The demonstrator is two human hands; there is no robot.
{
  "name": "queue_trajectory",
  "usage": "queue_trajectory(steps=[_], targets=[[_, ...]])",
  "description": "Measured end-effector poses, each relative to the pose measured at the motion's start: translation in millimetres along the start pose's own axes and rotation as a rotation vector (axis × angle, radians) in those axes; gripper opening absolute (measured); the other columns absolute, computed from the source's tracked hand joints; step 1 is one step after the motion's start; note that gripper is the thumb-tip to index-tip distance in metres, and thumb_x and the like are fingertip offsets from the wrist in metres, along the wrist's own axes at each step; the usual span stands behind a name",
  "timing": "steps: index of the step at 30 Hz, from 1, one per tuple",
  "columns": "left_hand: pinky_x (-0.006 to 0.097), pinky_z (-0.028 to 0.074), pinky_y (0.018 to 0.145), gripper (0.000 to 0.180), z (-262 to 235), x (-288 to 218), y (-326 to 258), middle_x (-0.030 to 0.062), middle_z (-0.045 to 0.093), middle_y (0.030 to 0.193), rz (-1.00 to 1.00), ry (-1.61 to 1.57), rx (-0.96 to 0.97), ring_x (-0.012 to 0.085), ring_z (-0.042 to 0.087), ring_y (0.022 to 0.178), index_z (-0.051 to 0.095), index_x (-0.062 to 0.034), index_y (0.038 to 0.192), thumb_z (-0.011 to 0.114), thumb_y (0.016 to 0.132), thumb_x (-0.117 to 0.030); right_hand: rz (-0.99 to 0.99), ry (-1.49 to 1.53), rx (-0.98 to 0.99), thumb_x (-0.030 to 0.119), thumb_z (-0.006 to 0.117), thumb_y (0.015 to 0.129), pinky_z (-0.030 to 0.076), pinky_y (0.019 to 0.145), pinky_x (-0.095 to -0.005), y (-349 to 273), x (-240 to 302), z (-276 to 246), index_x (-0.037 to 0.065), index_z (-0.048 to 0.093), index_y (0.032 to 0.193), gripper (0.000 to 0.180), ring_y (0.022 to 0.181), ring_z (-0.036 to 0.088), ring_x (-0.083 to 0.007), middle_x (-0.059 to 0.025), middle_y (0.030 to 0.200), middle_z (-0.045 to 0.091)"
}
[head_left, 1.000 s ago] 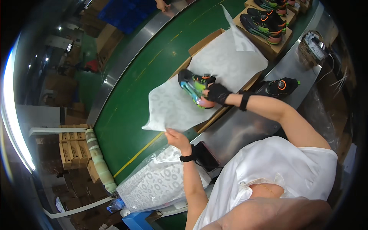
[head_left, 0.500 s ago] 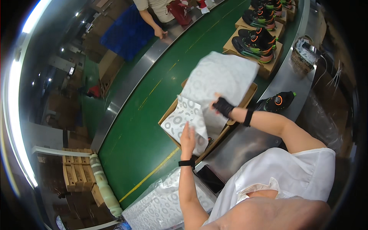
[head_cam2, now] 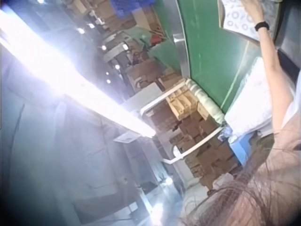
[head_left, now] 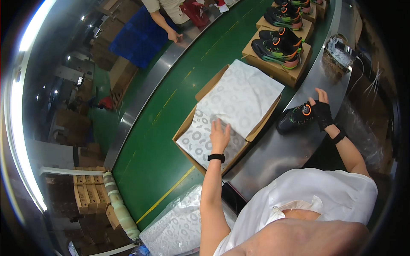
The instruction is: The recorder is packing athletic shoes into boxes on an assembly line.
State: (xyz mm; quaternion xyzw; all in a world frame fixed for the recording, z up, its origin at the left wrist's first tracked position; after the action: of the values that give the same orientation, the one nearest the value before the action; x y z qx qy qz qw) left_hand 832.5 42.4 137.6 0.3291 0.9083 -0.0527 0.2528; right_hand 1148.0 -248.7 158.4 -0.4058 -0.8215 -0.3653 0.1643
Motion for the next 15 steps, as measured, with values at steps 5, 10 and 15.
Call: queue_trajectory(steps=[5, 10, 15], targets=[[0.035, 0.026, 0.097, 0.058, 26, 36, -3, 0.0282, 0.033, 0.123, -0.134, -0.207, 0.3, 0.036, 0.031, 0.117, 0.035, 0.0045, 0.12, 0.036, 0.086, -0.042, -0.195, 0.107, 0.379, 0.016, 0.069, 0.051, 0.04, 0.078, -0.0384, -16, 24, 9, 0.007, 0.047, 0.106, 0.06, 0.088, 0.045, -0.0328, -0.015, 0.098, 0.042], [0.037, 0.035, 0.088, 0.06, -34, -40, -35, 0.0248, 0.047, 0.11, -0.154, -0.551, -0.02, 0.033, 0.044, 0.105, 0.039, 0.0097, 0.115, 0.058, 0.076, -0.033, -0.308, 0.125, 0.465, 0.011, 0.068, 0.049, 0.042, 0.074, -0.0352, -15, 66, -3, 0.006, 0.051, 0.084, 0.039, 0.085, 0.047, -0.0292, -0.0119, 0.096, 0.043], [0.038, 0.032, 0.092, 0.087, -52, -137, -108, 0.0271, 0.035, 0.117, 0.348, -0.304, 0.182, 0.038, 0.036, 0.11, 0.023, 0.0088, 0.121, 0.071, 0.061, -0.033, -0.675, 0.393, 0.63, 0.012, 0.069, 0.053, 0.045, 0.071, -0.0319, -25, 196, -31, 0.007, 0.051, 0.088, 0.039, 0.083, 0.053, -0.0263, -0.0097, 0.096, 0.046]])
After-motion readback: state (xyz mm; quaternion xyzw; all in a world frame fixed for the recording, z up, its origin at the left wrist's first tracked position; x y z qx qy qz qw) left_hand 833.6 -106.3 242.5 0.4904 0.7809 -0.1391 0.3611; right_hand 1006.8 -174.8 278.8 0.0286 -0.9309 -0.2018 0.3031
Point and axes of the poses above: each hand's wrist, its own y-axis towards the middle knuckle, its own z-axis out of the palm, x = y × z, the point moved 4 cm from there along y, towards the middle knuckle
